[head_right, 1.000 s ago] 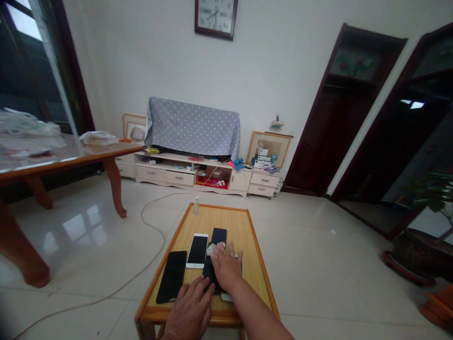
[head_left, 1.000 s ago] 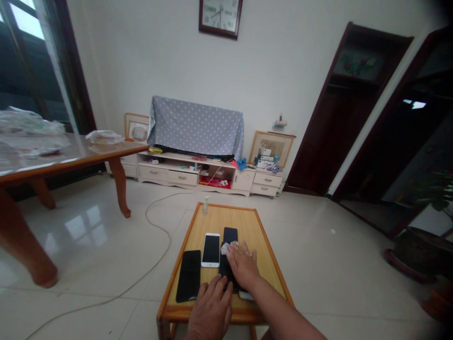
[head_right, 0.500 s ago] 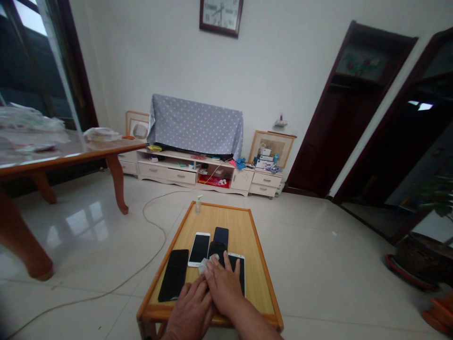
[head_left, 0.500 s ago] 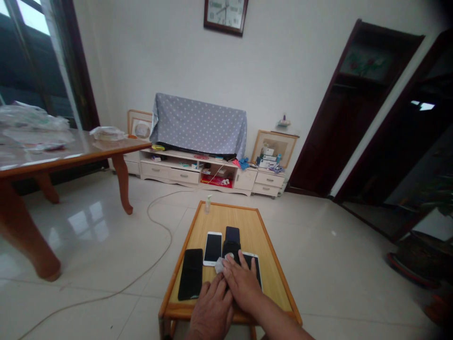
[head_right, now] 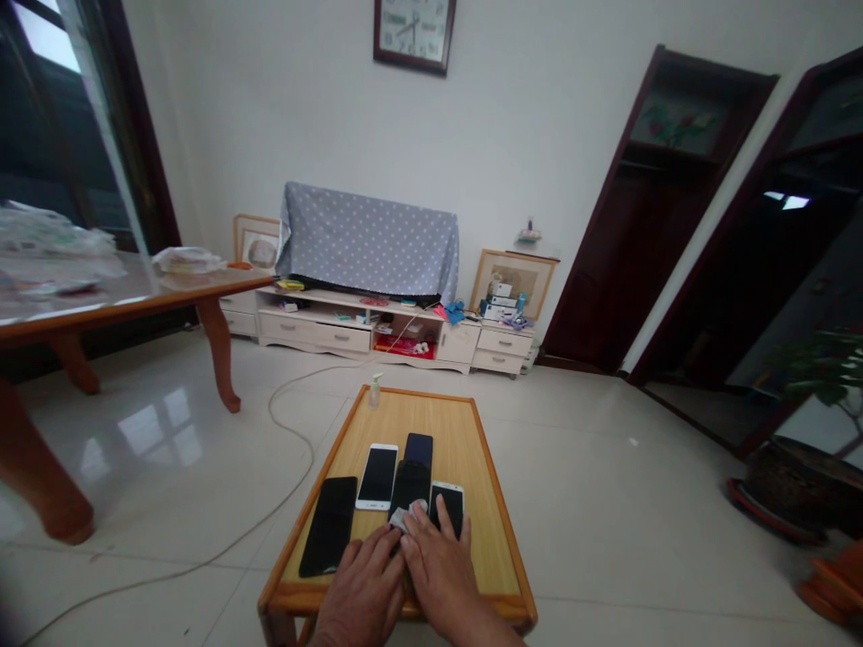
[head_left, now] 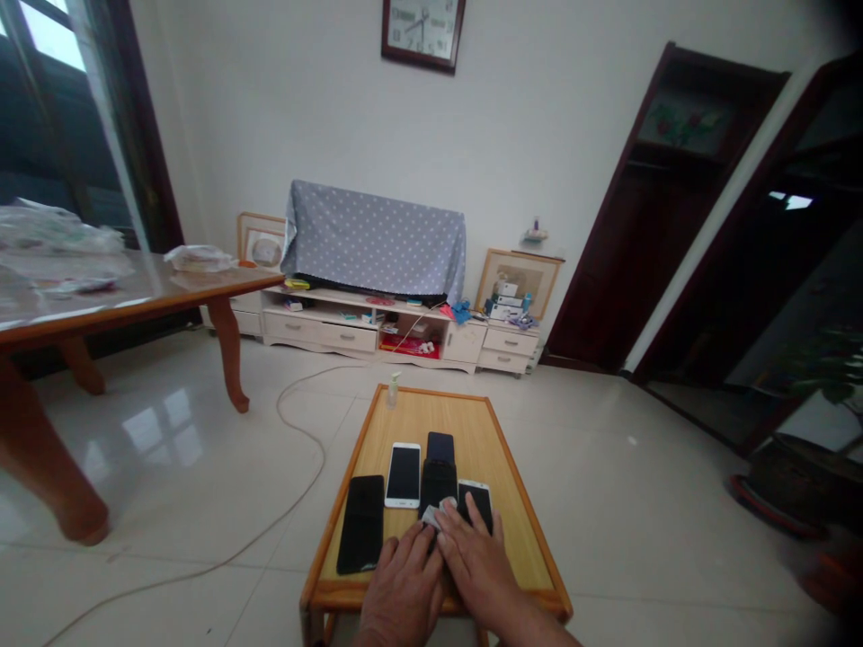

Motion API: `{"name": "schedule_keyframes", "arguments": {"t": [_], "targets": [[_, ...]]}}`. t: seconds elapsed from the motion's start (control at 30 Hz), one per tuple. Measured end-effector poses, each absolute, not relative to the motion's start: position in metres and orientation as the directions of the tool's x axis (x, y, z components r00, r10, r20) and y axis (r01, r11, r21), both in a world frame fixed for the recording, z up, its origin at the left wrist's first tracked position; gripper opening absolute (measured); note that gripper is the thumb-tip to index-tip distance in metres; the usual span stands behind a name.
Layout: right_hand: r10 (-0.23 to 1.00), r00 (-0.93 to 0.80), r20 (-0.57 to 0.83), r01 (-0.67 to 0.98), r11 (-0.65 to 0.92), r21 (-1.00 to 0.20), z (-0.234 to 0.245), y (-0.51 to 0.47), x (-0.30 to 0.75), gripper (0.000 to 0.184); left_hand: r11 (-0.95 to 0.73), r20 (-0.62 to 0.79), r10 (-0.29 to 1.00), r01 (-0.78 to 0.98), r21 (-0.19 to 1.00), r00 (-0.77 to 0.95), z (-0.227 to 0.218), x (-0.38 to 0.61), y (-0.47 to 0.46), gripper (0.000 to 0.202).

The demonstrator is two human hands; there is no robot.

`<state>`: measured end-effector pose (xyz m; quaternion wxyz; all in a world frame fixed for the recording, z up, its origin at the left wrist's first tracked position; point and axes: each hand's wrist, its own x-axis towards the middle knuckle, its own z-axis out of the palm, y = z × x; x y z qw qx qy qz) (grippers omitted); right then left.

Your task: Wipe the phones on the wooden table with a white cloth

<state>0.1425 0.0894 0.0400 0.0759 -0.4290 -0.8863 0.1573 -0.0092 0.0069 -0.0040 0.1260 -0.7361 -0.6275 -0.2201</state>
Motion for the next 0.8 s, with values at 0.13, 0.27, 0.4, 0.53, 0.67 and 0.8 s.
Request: {"name": "schedule_keyframes", "arguments": {"t": [0.13,0.27,0.4,0.53,0.67,0.8], "targets": [[0.827,-0.563,0.01,0.782,0.536,-0.32,0.044,0.11,0.143,0.053,-0.163,0.502,0.859,0.983,0.084,0.1,-0.003,-0.005,0.007,0.042],[0.868,-0.496,0.007,0.827,0.475,-0.3,0.051,0.128,0.132,0.051,-0.156,0.51,0.854,0.985,0.069,0.099,-0.002,0.0,0.008,0.043],[0.838,-0.543,0.052,0.778,0.525,-0.346,0.044,0.106,0.142,0.05,-0.163,0.497,0.861,0.985,0.065,0.11,-0.001,0.003,0.009,0.044],[0.814,-0.578,0.062,0.733,0.551,-0.399,0.034,0.078,0.166,0.05,-0.171,0.502,0.857,0.983,0.061,0.118,-0.004,0.005,0.012,0.041],[0.836,-0.547,0.039,0.755,0.513,-0.407,0.04,0.083,0.172,0.051,-0.175,0.488,0.865,0.982,0.072,0.118,-0.004,0.009,0.014,0.044],[0.865,-0.502,0.028,0.767,0.46,-0.448,0.053,0.096,0.159,0.054,-0.158,0.456,0.883,0.985,0.075,0.107,-0.003,0.015,0.015,0.044]]}}
